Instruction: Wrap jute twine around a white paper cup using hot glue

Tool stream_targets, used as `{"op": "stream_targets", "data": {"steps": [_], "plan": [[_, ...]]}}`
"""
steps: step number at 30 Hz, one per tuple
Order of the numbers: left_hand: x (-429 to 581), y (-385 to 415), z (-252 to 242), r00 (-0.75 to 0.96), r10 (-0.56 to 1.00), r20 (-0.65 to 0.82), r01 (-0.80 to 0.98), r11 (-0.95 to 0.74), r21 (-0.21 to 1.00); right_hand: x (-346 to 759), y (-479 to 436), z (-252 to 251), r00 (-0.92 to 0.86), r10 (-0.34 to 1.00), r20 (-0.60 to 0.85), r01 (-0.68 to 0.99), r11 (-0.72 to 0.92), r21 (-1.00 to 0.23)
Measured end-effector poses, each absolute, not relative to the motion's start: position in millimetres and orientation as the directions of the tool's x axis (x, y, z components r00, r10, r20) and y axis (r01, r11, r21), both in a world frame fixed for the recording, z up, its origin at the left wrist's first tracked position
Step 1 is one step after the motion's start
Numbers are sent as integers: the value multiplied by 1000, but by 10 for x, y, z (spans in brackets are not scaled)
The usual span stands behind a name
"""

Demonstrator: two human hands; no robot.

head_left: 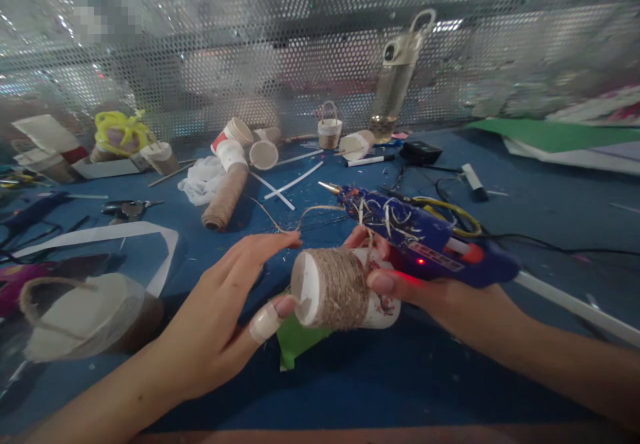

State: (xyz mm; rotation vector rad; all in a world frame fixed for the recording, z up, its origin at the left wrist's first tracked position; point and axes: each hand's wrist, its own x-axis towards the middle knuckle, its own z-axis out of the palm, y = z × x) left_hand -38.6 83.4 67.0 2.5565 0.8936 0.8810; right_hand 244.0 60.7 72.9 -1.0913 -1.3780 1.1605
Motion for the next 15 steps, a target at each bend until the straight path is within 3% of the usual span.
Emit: {"op": "stream_targets", "data": {"steps": [10,15], "plan": [[-369,789,634,627,687,368,498,-716,489,2372,559,733,-119,989,88,11,90,-996],[-328,764,668,621,694,365,507,-710,488,2435,549,689,-194,962,193,139,222,-965]]}}
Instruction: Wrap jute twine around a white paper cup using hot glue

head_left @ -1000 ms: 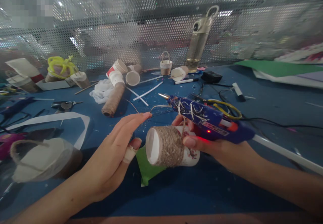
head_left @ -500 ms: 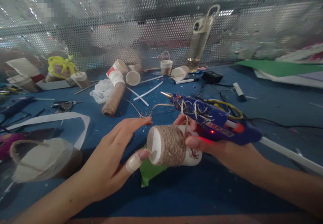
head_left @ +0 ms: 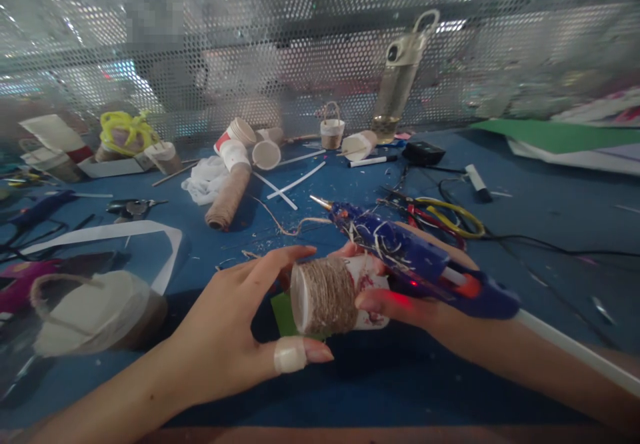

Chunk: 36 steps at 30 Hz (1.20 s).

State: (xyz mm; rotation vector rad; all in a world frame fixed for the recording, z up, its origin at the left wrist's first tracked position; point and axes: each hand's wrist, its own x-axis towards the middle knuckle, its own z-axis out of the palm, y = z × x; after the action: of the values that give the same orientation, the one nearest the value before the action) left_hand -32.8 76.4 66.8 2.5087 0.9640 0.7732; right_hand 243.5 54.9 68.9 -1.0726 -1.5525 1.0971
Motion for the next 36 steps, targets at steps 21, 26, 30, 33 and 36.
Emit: {"op": "stream_targets", "data": {"steps": [21,26,30,33,36], "plan": [[-325,764,719,695,582,422,464,-812,355,2463,610,706,-49,943,330,318,328,-890],[-314,753,723,708,576,409,398,-804,442,2456,598,699,-38,935,354,380,341,-860],[-316,741,733,685,624,376,403,-755,517,2421,592,699,-25,950,311,285,305,-909],[-324,752,742,666,664,339,419,-710,566,2409,593,710,-29,943,331,283,325,-902],[-329,778,746,637,689,346,419,-686,595,2423,588,722,-66,929,365,318,366,-875]]}}
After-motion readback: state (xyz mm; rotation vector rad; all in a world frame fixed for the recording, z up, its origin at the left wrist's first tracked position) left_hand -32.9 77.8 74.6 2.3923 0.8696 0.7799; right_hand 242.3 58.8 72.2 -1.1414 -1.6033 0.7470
